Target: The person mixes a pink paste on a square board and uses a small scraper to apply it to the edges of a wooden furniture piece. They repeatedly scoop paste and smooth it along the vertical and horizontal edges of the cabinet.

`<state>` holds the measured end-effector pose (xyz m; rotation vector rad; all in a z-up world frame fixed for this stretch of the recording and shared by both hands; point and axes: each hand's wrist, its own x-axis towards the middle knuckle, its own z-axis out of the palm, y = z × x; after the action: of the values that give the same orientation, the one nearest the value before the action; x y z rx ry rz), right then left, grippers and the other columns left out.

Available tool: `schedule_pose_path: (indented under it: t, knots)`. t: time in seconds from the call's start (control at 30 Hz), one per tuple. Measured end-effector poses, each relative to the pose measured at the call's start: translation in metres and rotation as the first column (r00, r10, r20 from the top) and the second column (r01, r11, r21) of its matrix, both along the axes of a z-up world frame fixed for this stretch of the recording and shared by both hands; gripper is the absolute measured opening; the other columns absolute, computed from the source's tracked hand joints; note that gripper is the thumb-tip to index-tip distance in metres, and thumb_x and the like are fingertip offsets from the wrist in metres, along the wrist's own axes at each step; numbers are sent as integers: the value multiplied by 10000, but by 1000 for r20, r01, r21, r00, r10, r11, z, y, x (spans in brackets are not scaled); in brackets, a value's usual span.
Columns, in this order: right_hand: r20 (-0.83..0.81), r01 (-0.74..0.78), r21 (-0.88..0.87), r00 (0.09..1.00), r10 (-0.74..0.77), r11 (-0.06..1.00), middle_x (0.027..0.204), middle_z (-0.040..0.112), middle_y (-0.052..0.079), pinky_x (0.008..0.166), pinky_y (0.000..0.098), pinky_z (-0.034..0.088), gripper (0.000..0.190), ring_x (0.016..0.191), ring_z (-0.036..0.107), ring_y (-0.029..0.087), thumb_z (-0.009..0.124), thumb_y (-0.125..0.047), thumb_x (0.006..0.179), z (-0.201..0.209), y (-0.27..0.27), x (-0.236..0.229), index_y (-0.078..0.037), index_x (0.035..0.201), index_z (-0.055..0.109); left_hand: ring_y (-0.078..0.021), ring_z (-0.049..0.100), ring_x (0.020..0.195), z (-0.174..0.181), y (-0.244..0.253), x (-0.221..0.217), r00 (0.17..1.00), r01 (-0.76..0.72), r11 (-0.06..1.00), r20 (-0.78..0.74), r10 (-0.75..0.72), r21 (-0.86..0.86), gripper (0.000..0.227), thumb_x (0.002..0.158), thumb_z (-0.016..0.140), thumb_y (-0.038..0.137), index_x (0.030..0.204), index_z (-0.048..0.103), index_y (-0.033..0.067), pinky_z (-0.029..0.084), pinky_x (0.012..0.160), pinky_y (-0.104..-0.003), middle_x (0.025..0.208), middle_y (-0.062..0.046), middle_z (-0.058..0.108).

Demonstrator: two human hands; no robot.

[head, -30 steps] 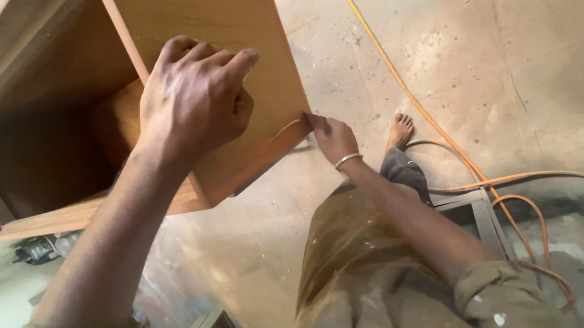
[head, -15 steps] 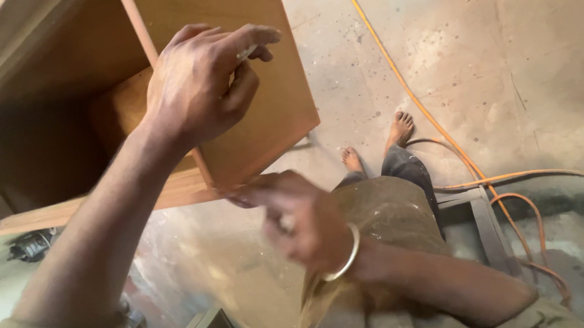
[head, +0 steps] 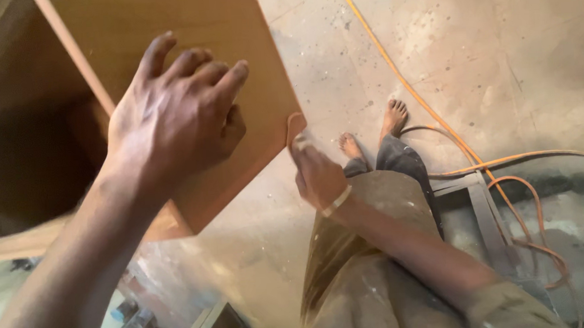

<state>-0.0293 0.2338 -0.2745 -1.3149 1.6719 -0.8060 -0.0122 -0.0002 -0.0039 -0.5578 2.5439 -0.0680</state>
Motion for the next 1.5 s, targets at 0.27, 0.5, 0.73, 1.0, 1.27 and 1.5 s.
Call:
schedule_pose_path:
  t: [0.27, 0.5, 0.73, 1.0, 1.27, 1.5]
  knots:
    - [233, 240, 307, 919, -318, 921, 797, 704, 198, 679, 418, 541, 321, 735, 708, 337, 642, -268, 1000, -77, -43, -39, 44, 1005, 721, -233, 624, 1268, 5, -1, 2, 990, 27, 999, -143, -20, 41, 415, 948, 570, 178, 1345, 660, 96, 335, 1198, -484, 1269, -84, 723]
    - [566, 204, 208, 773, -287, 957, 919, 793, 115, 729, 333, 584, 211, 822, 732, 175, 622, -77, 932, -60, -55, -22, 22, 1075, 741, -227, 653, 1239, 10, -4, 4, 951, -5, 993, -307, 41, 115, 408, 889, 629, 110, 1292, 687, 92, 387, 1193, -439, 1228, -79, 740]
    - [784, 81, -54, 621, -8, 995, 1175, 746, 126, 894, 305, 577, 281, 1027, 702, 164, 579, 24, 942, -13, -23, -67, 31, 1188, 715, -266, 659, 1173, 5, -13, -5, 968, -9, 987, -245, 50, 163, 418, 925, 608, 179, 1328, 650, 73, 400, 1114, -474, 1183, -119, 736]
    - [639, 378, -120, 737, -220, 918, 1233, 716, 145, 990, 314, 534, 380, 1128, 680, 217, 540, 59, 1016, -116, -219, -91, -11, 1372, 657, -259, 623, 1127, -59, -96, -63, 901, -24, 1000, 433, 26, -9, 370, 1013, 450, 272, 1288, 586, 64, 399, 1052, -476, 1171, -142, 694]
    - [-35, 51, -382, 997, -70, 923, 1237, 648, 268, 856, 415, 584, 534, 1078, 651, 400, 560, 58, 864, -91, -221, -61, 55, 1397, 584, -277, 536, 1271, -96, -120, -57, 785, -52, 999, 619, 33, 13, 393, 1006, 415, 321, 1278, 577, 88, 298, 1151, -588, 1284, -113, 642]
    - [-16, -205, 141, 978, 209, 969, 1106, 679, 167, 829, 503, 539, 596, 1014, 631, 379, 537, -30, 902, -110, -252, -104, -233, 1458, 605, -297, 537, 1245, -103, -120, -62, 765, -64, 996, 643, 6, 67, 436, 997, 407, 335, 1324, 563, 94, 254, 1142, -614, 1288, -135, 619]
